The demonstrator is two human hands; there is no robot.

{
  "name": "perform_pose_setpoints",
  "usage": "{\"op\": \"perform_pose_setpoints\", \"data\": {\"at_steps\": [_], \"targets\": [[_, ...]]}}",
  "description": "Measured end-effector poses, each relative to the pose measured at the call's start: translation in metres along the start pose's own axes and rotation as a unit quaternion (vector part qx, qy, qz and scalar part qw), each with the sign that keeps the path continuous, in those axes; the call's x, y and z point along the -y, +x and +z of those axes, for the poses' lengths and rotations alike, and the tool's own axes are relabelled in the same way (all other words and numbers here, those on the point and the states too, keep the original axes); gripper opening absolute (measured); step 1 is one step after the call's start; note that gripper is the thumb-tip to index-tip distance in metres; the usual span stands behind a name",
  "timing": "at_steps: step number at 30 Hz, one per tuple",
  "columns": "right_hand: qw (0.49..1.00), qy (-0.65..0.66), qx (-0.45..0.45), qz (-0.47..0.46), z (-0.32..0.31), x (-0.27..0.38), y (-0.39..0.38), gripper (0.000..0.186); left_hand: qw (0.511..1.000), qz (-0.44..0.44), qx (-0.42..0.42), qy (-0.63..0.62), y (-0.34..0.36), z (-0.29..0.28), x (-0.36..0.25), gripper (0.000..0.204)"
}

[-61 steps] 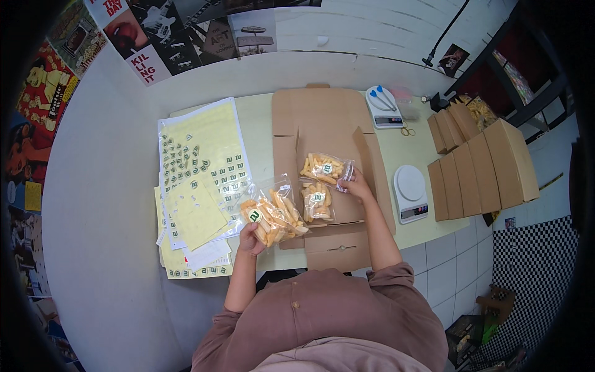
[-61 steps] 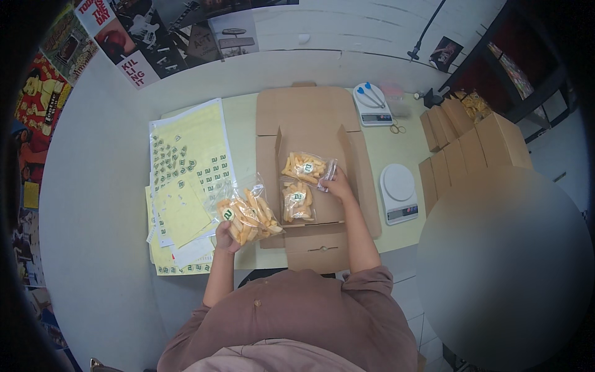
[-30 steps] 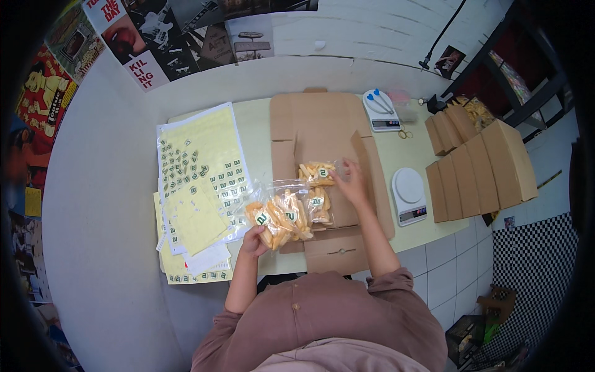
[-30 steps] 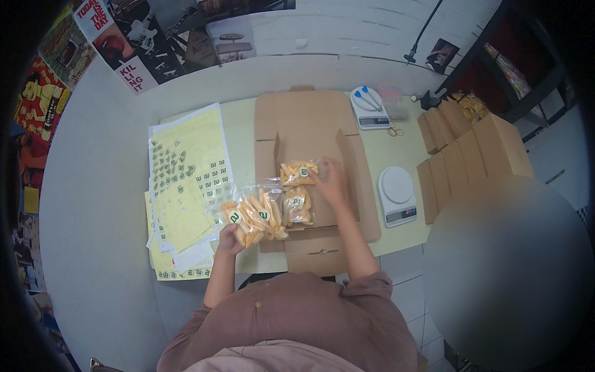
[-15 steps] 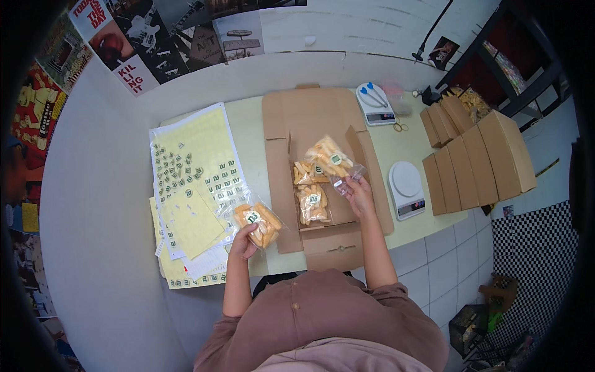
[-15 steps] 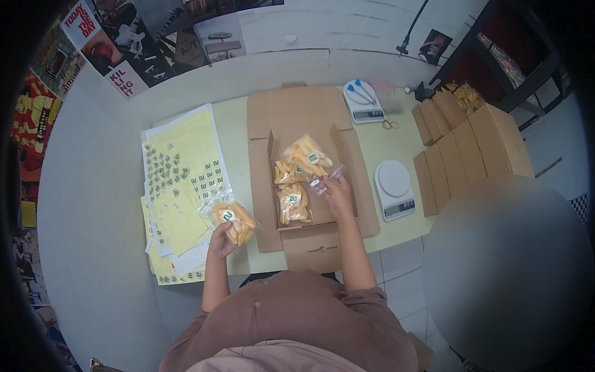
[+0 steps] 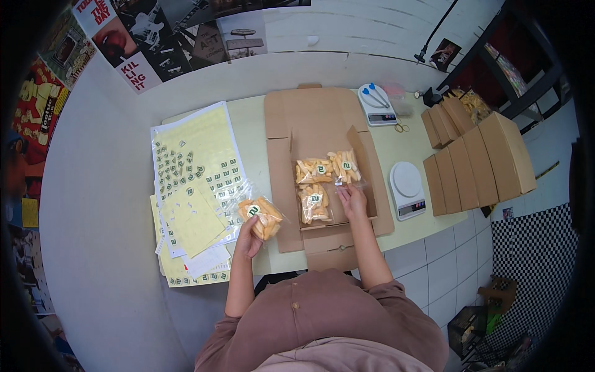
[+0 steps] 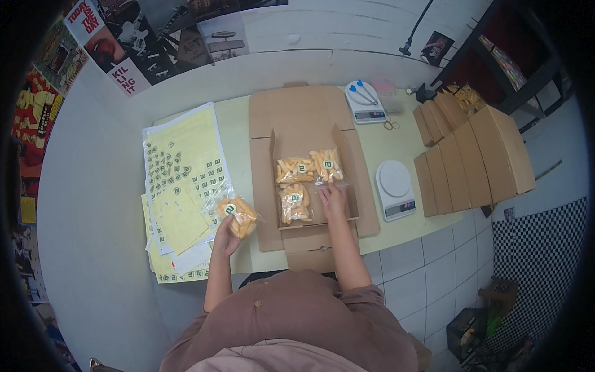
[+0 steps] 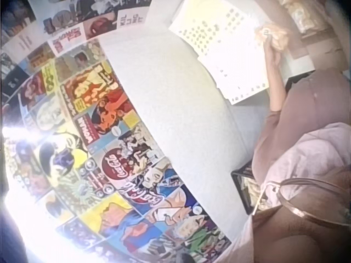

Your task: The person packs small, individually wrapped snack items into cardboard boxes. They repeatedly pick up snacks from a shelf, place them into a box on a table, and close the box flaps. The process is repeated for multiple boxes throughout the clip.

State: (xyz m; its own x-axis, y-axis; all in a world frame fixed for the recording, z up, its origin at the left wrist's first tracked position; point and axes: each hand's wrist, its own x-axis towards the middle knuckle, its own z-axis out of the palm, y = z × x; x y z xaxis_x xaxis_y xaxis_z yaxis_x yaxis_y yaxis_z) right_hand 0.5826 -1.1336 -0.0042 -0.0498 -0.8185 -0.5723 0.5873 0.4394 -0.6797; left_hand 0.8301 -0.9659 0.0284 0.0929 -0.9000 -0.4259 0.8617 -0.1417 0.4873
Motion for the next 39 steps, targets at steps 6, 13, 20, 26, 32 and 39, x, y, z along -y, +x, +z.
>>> {"op": "perform_pose_setpoints", "data": {"at_steps": [6, 13, 20, 26, 32, 39], "targets": [[0.992, 0.063, -0.091, 0.061, 0.013, 0.011, -0.025, 0.043, 0.998, 0.005, -0.013, 0.054, 0.000, 0.010, -0.001, 0.048], [0.952, -0.230, 0.052, -0.197, 0.025, 0.018, -0.086, 0.042, 0.991, 0.017, 0.010, 0.135, 0.009, 0.050, 0.008, 0.047], [0.872, -0.347, 0.321, -0.122, 0.035, 0.016, -0.101, 0.032, 0.968, 0.068, 0.094, 0.221, 0.022, 0.078, 0.042, 0.047], [0.660, -0.623, 0.229, -0.352, 0.012, 0.091, -0.058, 0.026, 0.851, 0.254, 0.060, 0.456, 0.026, 0.097, 0.026, 0.058], [0.468, -0.795, 0.196, -0.331, 0.004, 0.088, -0.042, 0.027, 0.611, 0.315, 0.215, 0.693, 0.081, 0.119, 0.032, 0.057], [0.448, -0.768, 0.187, -0.418, 0.001, 0.069, -0.040, 0.027, 0.420, 0.263, 0.226, 0.839, 0.126, 0.121, 0.045, 0.067]]}}
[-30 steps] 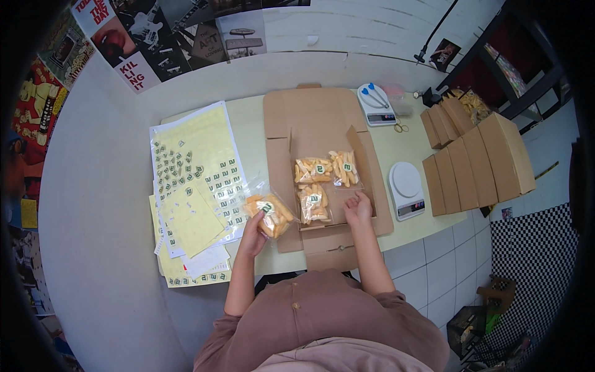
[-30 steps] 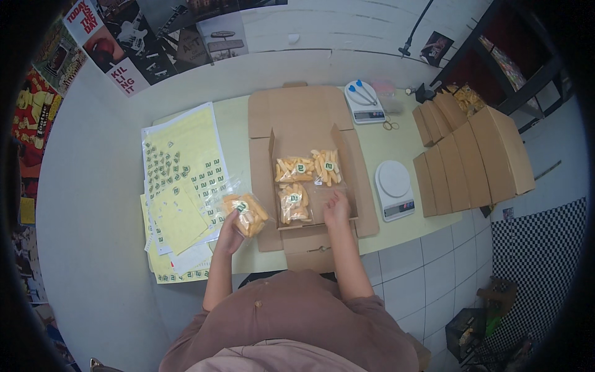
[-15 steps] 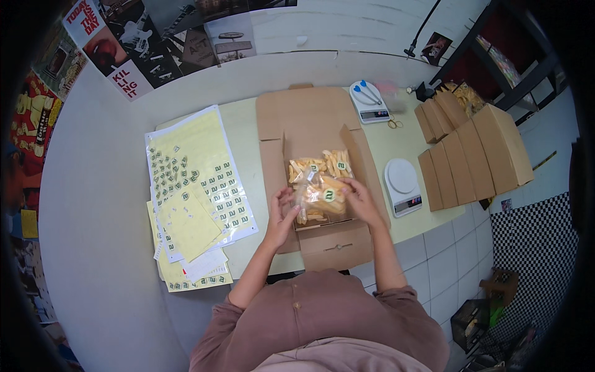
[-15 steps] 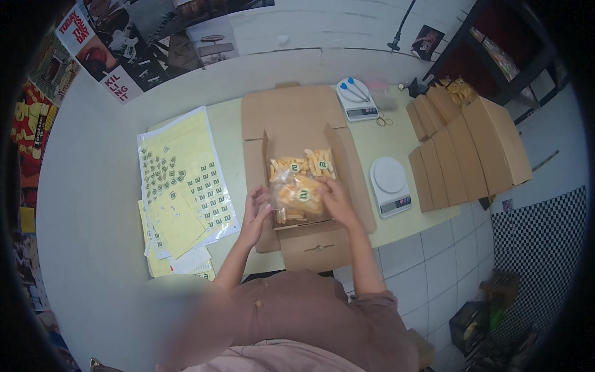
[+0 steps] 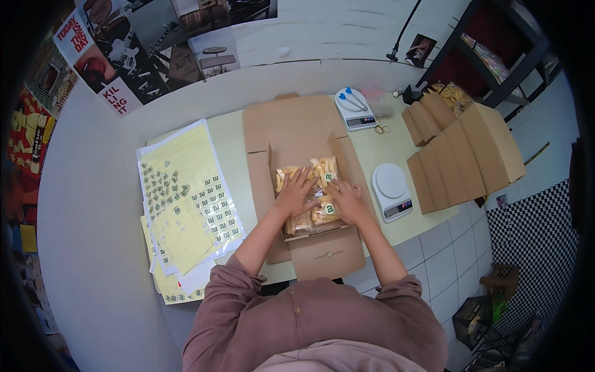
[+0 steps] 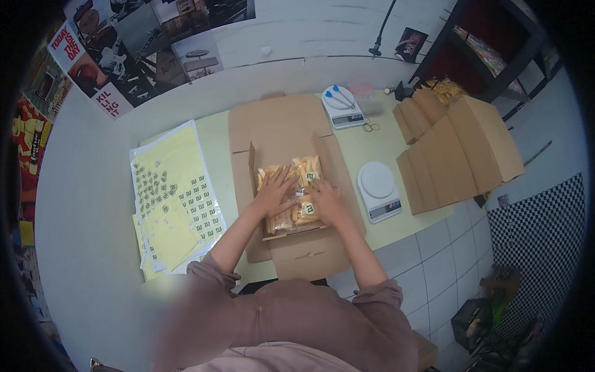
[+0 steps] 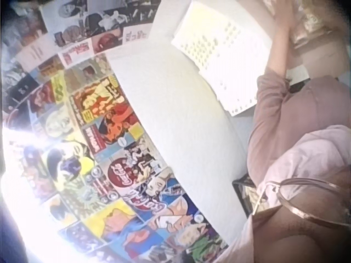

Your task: The person packs small, individually wrapped snack items into cardboard boxes. They repeatedly pick up snacks from a shelf, place them into a box on a table, and close the box flaps. The process is repeated for multiple boxes throughout the clip.

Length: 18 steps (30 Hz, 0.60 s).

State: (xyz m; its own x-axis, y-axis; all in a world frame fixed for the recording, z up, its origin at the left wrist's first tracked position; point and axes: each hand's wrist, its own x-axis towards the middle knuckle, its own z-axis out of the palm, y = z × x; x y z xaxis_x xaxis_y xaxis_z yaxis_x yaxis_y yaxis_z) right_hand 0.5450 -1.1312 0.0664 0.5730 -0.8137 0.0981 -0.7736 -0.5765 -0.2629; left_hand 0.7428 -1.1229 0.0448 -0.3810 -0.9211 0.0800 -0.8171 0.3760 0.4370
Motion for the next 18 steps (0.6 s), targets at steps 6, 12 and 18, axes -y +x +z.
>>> {"op": "perform_pose_setpoints", "data": {"at_steps": [6, 12, 18], "targets": [[0.995, -0.033, 0.092, 0.017, 0.001, 0.005, 0.000, 0.029, 0.997, -0.023, 0.050, 0.057, 0.002, 0.021, 0.004, 0.076], [0.998, -0.009, 0.059, 0.026, -0.004, 0.009, 0.004, 0.031, 0.997, -0.020, 0.071, 0.024, 0.003, 0.006, 0.003, 0.077], [0.982, 0.041, -0.121, 0.138, -0.006, 0.034, -0.026, 0.034, 0.996, 0.018, -0.036, -0.077, -0.010, -0.021, -0.014, 0.074]]}}
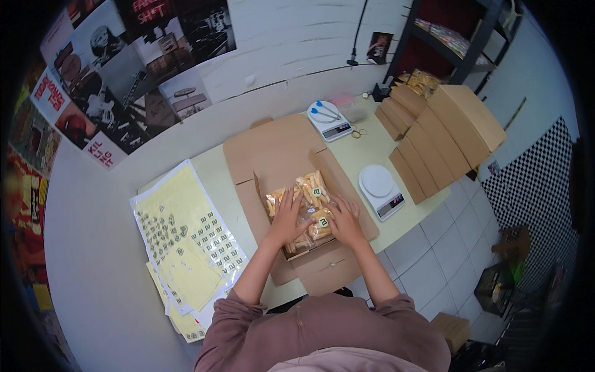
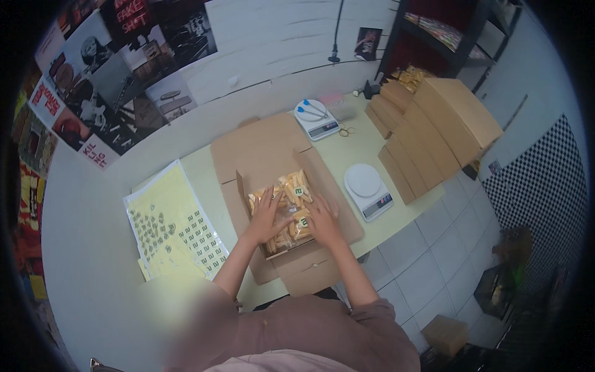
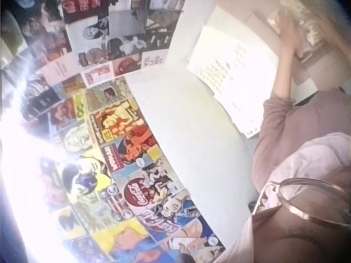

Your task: The person packs small, individually wrapped snack items into cardboard boxes. They repeatedly pick up snacks from a shelf, place them into a box on a table, and close the box flaps. The process is repeated for multiple boxes throughout the clip.

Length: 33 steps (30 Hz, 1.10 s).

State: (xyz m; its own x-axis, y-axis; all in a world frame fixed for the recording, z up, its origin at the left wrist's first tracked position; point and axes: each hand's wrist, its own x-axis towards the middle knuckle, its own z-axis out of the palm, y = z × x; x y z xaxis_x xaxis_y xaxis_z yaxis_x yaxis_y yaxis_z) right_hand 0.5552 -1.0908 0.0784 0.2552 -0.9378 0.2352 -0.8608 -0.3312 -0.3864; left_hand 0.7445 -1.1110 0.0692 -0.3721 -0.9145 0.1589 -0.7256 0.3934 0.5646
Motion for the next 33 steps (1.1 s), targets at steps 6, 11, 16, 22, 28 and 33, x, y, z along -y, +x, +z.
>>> {"op": "perform_pose_setpoints", "data": {"at_steps": [6, 11, 16, 22, 28, 33], "targets": [[0.982, 0.006, -0.155, 0.111, -0.013, -0.004, -0.102, 0.029, 0.974, 0.125, -0.050, -0.182, -0.022, -0.010, -0.067, 0.068], [0.948, -0.006, -0.219, 0.229, -0.043, -0.005, -0.194, 0.023, 0.932, 0.174, 0.071, -0.311, -0.055, 0.018, -0.131, 0.062], [0.909, -0.037, -0.272, 0.314, -0.071, -0.022, -0.293, 0.021, 0.866, 0.208, 0.225, -0.394, -0.092, 0.073, -0.202, 0.057], [0.840, -0.068, -0.341, 0.416, -0.122, -0.046, -0.439, 0.017, 0.790, 0.259, 0.410, -0.376, -0.136, 0.163, -0.314, 0.054], [0.722, -0.112, -0.437, 0.525, -0.177, -0.053, -0.592, 0.015, 0.676, 0.320, 0.566, -0.348, -0.181, 0.238, -0.435, 0.048], [0.586, -0.127, -0.528, 0.601, -0.194, -0.039, -0.680, 0.016, 0.580, 0.395, 0.658, -0.273, -0.212, 0.279, -0.521, 0.046]]}}
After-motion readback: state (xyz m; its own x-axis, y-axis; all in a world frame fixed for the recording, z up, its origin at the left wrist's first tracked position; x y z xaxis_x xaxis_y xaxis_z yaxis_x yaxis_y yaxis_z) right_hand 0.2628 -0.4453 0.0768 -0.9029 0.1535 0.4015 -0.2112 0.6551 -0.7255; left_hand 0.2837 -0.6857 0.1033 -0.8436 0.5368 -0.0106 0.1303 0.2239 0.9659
